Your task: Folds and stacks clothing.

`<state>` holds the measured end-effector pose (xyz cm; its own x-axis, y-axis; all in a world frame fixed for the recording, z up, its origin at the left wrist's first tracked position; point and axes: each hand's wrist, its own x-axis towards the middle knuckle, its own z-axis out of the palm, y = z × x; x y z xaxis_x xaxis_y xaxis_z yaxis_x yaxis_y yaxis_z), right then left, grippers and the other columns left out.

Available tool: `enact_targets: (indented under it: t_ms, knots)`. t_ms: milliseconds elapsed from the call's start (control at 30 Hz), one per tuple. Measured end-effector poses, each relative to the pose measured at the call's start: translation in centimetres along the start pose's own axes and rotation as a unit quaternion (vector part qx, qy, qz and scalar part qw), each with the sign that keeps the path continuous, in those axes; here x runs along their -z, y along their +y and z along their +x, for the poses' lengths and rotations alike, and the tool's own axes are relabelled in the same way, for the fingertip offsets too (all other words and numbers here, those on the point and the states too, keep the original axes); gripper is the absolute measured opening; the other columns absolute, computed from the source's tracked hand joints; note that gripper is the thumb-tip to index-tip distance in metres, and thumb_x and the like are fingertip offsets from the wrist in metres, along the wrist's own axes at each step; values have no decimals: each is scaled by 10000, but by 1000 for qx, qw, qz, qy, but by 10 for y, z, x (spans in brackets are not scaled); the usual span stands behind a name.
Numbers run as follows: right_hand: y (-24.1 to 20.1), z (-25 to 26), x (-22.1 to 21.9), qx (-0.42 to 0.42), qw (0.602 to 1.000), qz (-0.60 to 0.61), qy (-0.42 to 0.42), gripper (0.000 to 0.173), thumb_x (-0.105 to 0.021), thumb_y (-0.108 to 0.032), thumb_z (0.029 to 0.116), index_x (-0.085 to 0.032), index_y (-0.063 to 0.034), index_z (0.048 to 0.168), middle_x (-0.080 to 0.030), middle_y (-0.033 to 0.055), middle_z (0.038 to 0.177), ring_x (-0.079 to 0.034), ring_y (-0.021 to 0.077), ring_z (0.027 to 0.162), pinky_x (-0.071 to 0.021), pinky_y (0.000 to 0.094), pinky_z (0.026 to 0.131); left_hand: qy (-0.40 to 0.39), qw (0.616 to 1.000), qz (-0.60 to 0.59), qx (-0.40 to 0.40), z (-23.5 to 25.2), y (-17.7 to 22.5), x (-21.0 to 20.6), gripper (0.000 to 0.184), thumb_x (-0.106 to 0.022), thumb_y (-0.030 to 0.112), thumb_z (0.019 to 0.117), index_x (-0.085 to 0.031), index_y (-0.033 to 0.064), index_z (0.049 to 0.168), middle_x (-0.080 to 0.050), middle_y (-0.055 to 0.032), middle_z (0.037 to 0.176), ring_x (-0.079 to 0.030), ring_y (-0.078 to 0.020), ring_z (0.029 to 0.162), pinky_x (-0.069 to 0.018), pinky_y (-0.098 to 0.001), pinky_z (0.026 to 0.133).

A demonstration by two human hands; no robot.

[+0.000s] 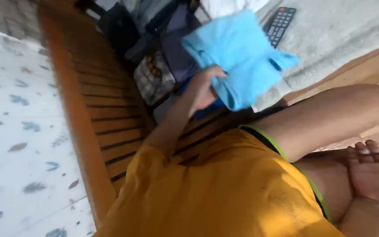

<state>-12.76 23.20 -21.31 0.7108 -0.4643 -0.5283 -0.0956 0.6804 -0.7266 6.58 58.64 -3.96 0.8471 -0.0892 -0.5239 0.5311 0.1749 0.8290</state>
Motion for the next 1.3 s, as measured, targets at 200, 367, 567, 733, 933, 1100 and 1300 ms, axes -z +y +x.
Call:
enact_targets:
  t_ms: [200, 367, 567, 733, 933, 1100, 1300]
  knots:
    - [6, 11, -11, -24, 999, -44, 1, 415, -173, -262, 1125, -462, -117, 1385, -707, -5, 1058, -701, 163, 1023, -562, 413, 957, 202, 976, 49, -62, -2, 9, 149, 249, -468, 22, 957, -527, 89, 1190, -675, -64, 1031, -687, -174, 929, -602, -391, 804]
    - [9, 16, -4, -16, 998, -68, -2, 397, -211, -276, 1131, -469, -112, 1384, -710, -5, 1069, -705, 157, 1015, -566, 394, 952, 352, 932, -74, -52, -27, -49, 196, 295, -443, 33, 981, -475, 100, 1266, -634, -84, 1102, -666, -185, 959, -586, -400, 811]
    - [9, 16, -4, -28, 997, -74, 17, 387, -222, -265, 1131, -431, -77, 1397, -686, 15, 1066, -695, 159, 1022, -560, 382, 960, 415, 872, -213, -146, -35, -95, 198, 245, -403, 39, 990, -471, 104, 1216, -614, -99, 1085, -654, -209, 955, -575, -430, 816]
    - [-3, -9, -40, -35, 988, -144, 49, 405, -199, -229, 1113, -367, -37, 1427, -635, 45, 1074, -679, 176, 1010, -544, 384, 952, 465, 825, -315, -59, -27, -181, 191, 333, -419, 186, 1030, -427, 69, 1342, -543, -141, 1252, -589, -254, 1091, -517, -453, 934]
    - [11, 17, 10, -17, 997, -75, 3, 345, -269, -249, 1121, -501, -116, 1338, -708, 0, 1023, -708, 168, 1003, -567, 386, 967, 461, 842, -273, 57, -15, -255, 227, 752, -401, 641, 1030, -292, 134, 1574, -408, -115, 1575, -488, -249, 1379, -453, -404, 1095]
    - [12, 15, 7, -16, 995, -101, -7, 355, -259, -232, 1116, -466, -89, 1368, -695, 13, 1057, -700, 178, 1018, -556, 391, 982, 543, 787, -294, 23, -8, -213, 234, 652, -394, 511, 1084, -259, 114, 1582, -345, -142, 1601, -426, -293, 1423, -442, -488, 1111]
    - [14, 15, 8, -15, 992, -125, -16, 371, -252, -245, 1114, -462, -112, 1390, -690, -14, 1055, -696, 155, 1013, -556, 373, 977, 535, 788, -298, -59, -20, -185, 221, 510, -350, 344, 1131, -254, 93, 1564, -404, -137, 1535, -477, -241, 1367, -453, -390, 1104]
